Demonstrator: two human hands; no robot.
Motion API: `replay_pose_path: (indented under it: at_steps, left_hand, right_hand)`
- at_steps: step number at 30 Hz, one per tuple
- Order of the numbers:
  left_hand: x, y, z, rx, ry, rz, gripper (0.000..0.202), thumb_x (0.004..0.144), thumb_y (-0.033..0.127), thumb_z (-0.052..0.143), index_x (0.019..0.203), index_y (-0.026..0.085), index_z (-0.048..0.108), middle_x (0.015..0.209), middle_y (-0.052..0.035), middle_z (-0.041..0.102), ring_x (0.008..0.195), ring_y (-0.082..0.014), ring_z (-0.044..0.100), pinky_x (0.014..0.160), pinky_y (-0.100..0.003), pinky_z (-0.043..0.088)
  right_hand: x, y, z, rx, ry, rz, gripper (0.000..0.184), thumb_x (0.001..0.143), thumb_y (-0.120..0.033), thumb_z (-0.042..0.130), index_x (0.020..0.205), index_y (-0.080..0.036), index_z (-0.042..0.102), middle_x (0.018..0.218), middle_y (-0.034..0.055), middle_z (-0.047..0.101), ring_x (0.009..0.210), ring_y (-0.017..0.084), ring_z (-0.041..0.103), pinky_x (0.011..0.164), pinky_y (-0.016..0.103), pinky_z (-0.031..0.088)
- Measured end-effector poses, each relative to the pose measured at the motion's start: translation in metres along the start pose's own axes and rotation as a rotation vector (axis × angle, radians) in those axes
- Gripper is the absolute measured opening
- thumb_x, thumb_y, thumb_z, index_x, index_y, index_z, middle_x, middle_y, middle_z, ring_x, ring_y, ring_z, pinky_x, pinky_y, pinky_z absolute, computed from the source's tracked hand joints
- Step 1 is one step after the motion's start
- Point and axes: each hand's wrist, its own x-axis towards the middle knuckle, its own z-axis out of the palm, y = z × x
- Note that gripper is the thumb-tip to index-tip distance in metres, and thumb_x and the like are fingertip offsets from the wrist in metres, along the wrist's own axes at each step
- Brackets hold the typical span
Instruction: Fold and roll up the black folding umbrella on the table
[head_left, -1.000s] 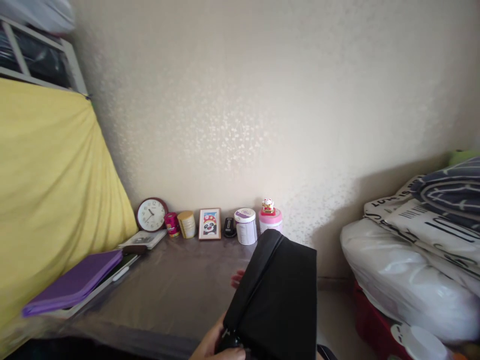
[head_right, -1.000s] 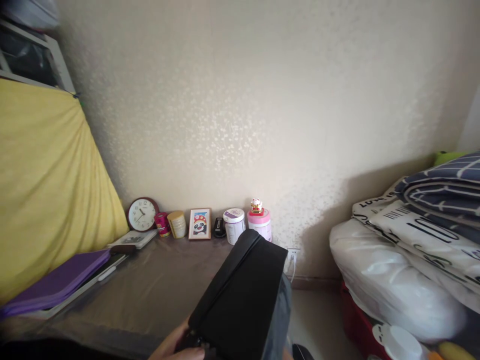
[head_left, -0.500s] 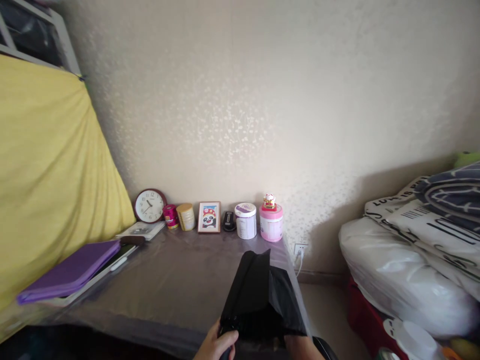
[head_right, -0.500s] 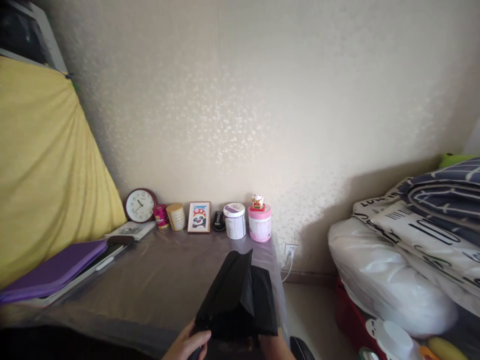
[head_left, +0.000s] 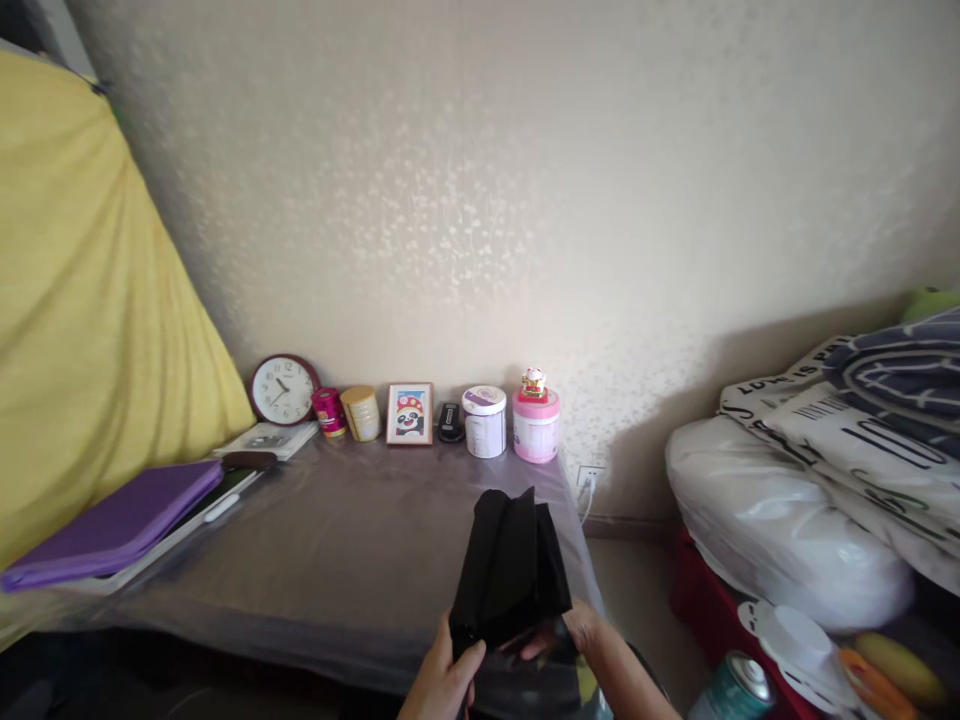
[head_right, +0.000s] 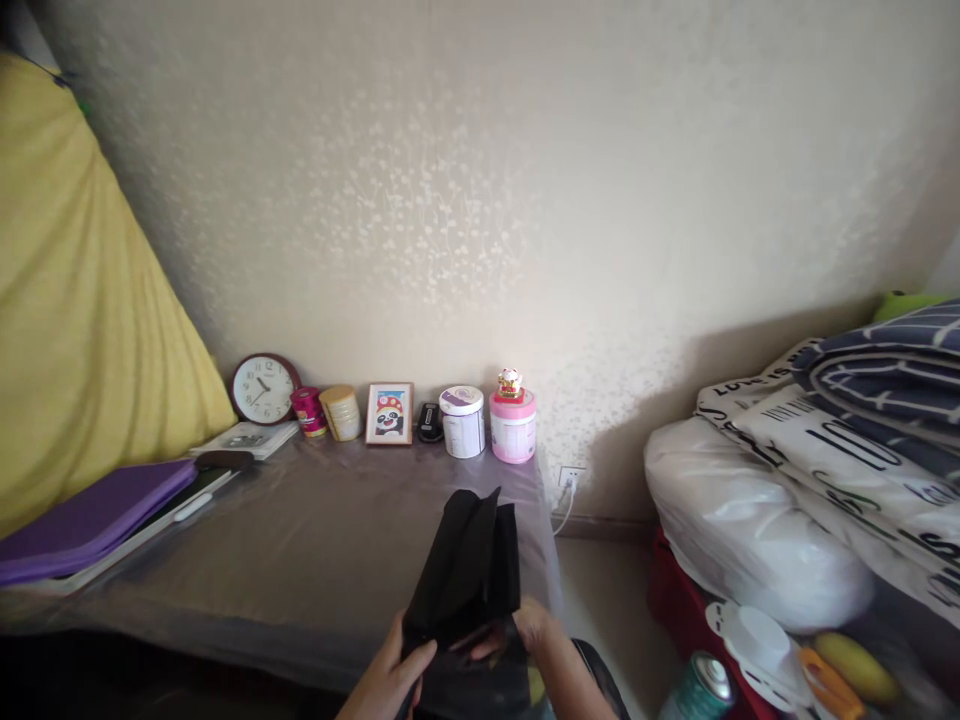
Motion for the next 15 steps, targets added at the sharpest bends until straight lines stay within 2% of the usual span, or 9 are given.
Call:
replay_pose_path:
  at_steps: [2, 4, 6, 9, 11, 13, 15]
  left_hand:
    - [-0.001, 0.001, 0.003, 0.054, 0.026, 0.003, 0.074, 0.078, 0.048, 0.047, 0.134, 0.019, 0.009, 0.044, 0.0107, 0.043, 0.036, -0.0085, 0.044, 0.035, -0.016, 0.035]
    - [-0.003, 0.004, 0.005, 0.099, 0.051, -0.001, 0.076, 0.082, 0.040, 0.044, 0.137, 0.019, -0.003, 0.045, 0.0101, 0.043, 0.037, -0.0089, 0.046, 0.035, -0.015, 0.035]
    - [-0.005, 0.009, 0.007, 0.126, 0.059, -0.012, 0.074, 0.085, 0.035, 0.039, 0.137, 0.020, -0.012, 0.048, 0.0086, 0.046, 0.036, -0.0091, 0.047, 0.035, -0.016, 0.036]
    - [-0.007, 0.018, 0.010, 0.137, 0.033, -0.035, 0.069, 0.087, 0.032, 0.032, 0.136, 0.024, -0.016, 0.066, 0.0017, 0.057, 0.033, -0.0078, 0.047, 0.033, -0.018, 0.039]
    - [-0.008, 0.020, 0.011, 0.148, 0.026, -0.041, 0.067, 0.088, 0.031, 0.030, 0.136, 0.026, -0.015, 0.081, -0.0037, 0.061, 0.031, -0.0067, 0.046, 0.031, -0.020, 0.039]
    - [-0.007, 0.019, 0.013, 0.165, 0.031, -0.030, 0.066, 0.088, 0.030, 0.030, 0.136, 0.028, -0.014, 0.091, -0.0070, 0.061, 0.030, -0.0064, 0.046, 0.030, -0.020, 0.039]
    - [-0.005, 0.014, 0.015, 0.192, 0.050, -0.016, 0.065, 0.088, 0.030, 0.030, 0.136, 0.028, -0.013, 0.090, -0.0075, 0.062, 0.030, -0.0072, 0.047, 0.029, -0.020, 0.038]
  right_hand:
    - [-0.003, 0.001, -0.018, 0.051, -0.033, 0.068, 0.035, 0.056, -0.032, 0.069, 0.088, -0.018, 0.062, 0.057, 0.0009, 0.060, 0.050, 0.015, 0.059, 0.047, 0.022, 0.047]
    - [-0.006, 0.000, -0.041, 0.070, 0.028, 0.091, 0.029, 0.065, -0.032, 0.058, 0.092, -0.019, 0.061, 0.051, -0.0025, 0.055, 0.039, 0.009, 0.050, 0.039, 0.018, 0.039]
    - [-0.010, -0.004, -0.066, -0.023, 0.146, 0.025, 0.026, 0.070, -0.032, 0.051, 0.090, -0.019, 0.061, 0.055, -0.0016, 0.056, 0.039, 0.009, 0.048, 0.038, 0.018, 0.036]
    - [-0.015, -0.013, -0.088, -0.296, 0.456, -0.146, 0.023, 0.070, -0.032, 0.047, 0.081, -0.018, 0.062, 0.073, 0.0037, 0.064, 0.062, 0.015, 0.060, 0.053, 0.022, 0.045]
    - [-0.016, -0.017, -0.085, -0.406, 0.554, -0.226, 0.027, 0.074, -0.037, 0.043, 0.078, -0.019, 0.062, 0.076, 0.0046, 0.066, 0.069, 0.017, 0.062, 0.059, 0.023, 0.045]
    - [-0.015, -0.019, -0.070, -0.441, 0.529, -0.247, 0.034, 0.078, -0.044, 0.039, 0.080, -0.020, 0.062, 0.072, 0.0037, 0.066, 0.062, 0.017, 0.061, 0.057, 0.024, 0.045]
    - [-0.012, -0.020, -0.051, -0.458, 0.521, -0.256, 0.038, 0.079, -0.048, 0.039, 0.086, -0.020, 0.063, 0.071, 0.0037, 0.066, 0.059, 0.018, 0.061, 0.053, 0.025, 0.043]
